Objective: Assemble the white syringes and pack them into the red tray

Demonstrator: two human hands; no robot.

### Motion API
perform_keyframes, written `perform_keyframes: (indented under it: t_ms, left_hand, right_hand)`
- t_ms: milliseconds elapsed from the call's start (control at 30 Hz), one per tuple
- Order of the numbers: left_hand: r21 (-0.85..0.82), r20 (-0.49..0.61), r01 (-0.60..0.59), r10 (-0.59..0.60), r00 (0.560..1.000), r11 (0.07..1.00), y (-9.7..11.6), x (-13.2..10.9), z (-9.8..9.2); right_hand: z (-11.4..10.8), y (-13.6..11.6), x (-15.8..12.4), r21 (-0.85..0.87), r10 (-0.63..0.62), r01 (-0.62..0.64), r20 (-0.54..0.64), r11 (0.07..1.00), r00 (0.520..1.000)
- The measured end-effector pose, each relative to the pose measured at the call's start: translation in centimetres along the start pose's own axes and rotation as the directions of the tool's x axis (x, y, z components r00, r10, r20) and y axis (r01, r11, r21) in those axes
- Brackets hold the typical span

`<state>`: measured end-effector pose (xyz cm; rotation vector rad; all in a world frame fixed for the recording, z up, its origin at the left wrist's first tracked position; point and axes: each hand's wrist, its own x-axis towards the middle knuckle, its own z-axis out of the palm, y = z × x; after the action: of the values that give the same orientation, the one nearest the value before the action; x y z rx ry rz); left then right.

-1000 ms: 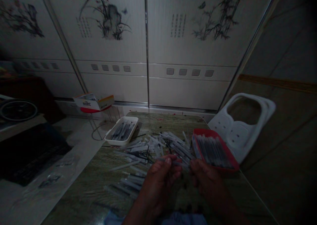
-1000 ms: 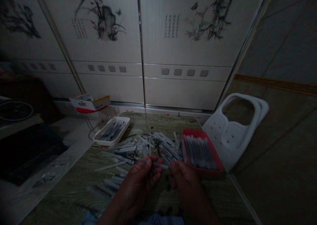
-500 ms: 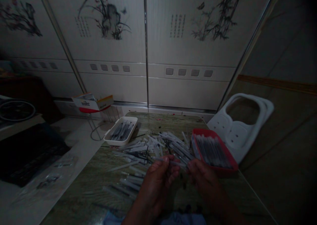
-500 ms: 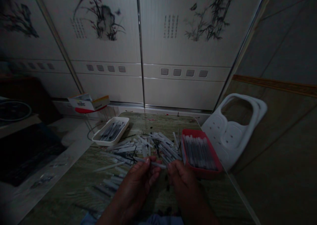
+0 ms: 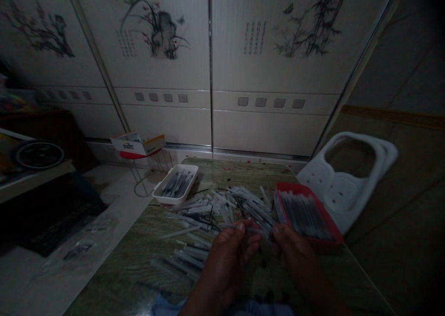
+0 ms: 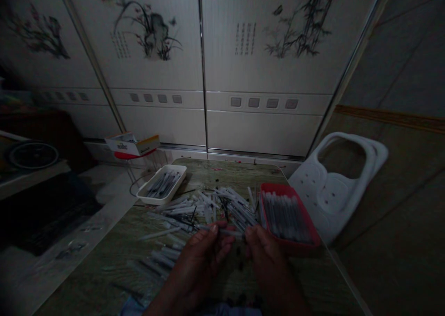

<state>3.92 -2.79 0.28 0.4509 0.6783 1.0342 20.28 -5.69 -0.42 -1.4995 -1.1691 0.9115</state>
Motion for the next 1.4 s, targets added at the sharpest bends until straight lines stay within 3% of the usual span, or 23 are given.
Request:
perform_keyframes:
  t_ms: [167, 400, 500, 767, 867, 1067, 1233, 1333, 1400]
  left_hand:
    - [0.0, -0.022, 0.017, -0.017, 1.0, 1.0, 0.1, 0.1, 0.0]
    - [0.123, 0.119, -0.07, 0.055, 0.991, 0.99, 0.2, -0.4, 0.1]
    - [0.16, 0.151, -0.084, 0.06, 0.987, 0.984, 0.0, -0.3, 0.1]
    - [0.015, -0.011, 0.011, -0.011, 1.0, 1.0, 0.0, -0.1, 0.2]
    - [0.019, 0.011, 0.026, -0.026, 1.0, 0.999, 0.2, -0.2, 0.2]
    - [0.033, 0.077, 0.006, -0.009, 0.997, 0.999, 0.0, -0.4, 0.3]
    - [0.052, 0.066, 0.006, -0.009, 0.998, 0.999, -0.2, -0.3, 0.3]
    - [0.065, 0.073, -0.004, -0.001, 0.997, 0.998, 0.2, 0.0, 0.0]
    - [0.068, 0.016, -0.055, 0.054, 0.998, 0.996, 0.8, 0.3, -0.4]
  right_hand:
    - [0.3, -0.7, -0.6, 0.013, -0.051, 0.051, 0.045, 0.999, 0.998]
    - [-0.5, -0.5, -0.2, 0.128, 0.122, -0.129, 0.061, 0.983, 0.991]
    - [-0.7, -0.7, 0.0, 0.156, 0.136, -0.144, 0.061, 0.977, 0.989]
    - [-0.1, -0.7, -0.3, 0.008, 0.042, -0.042, 0.013, 0.999, 0.999]
    - [-0.2, -0.7, -0.4, 0.015, 0.037, -0.038, 0.045, 0.999, 0.998]
    - [-0.6, -1.0, -0.4, 0.092, 0.168, -0.17, 0.029, 0.981, 0.985]
    - [0.0, -1.1, -0.3, 0.099, 0.146, -0.148, 0.031, 0.984, 0.989]
    - [-0.2, -0.5, 0.1, 0.129, 0.132, -0.124, -0.052, 0.984, 0.99]
    - [-0.6, -0.1, 0.4, 0.155, 0.128, -0.107, -0.135, 0.982, 0.983]
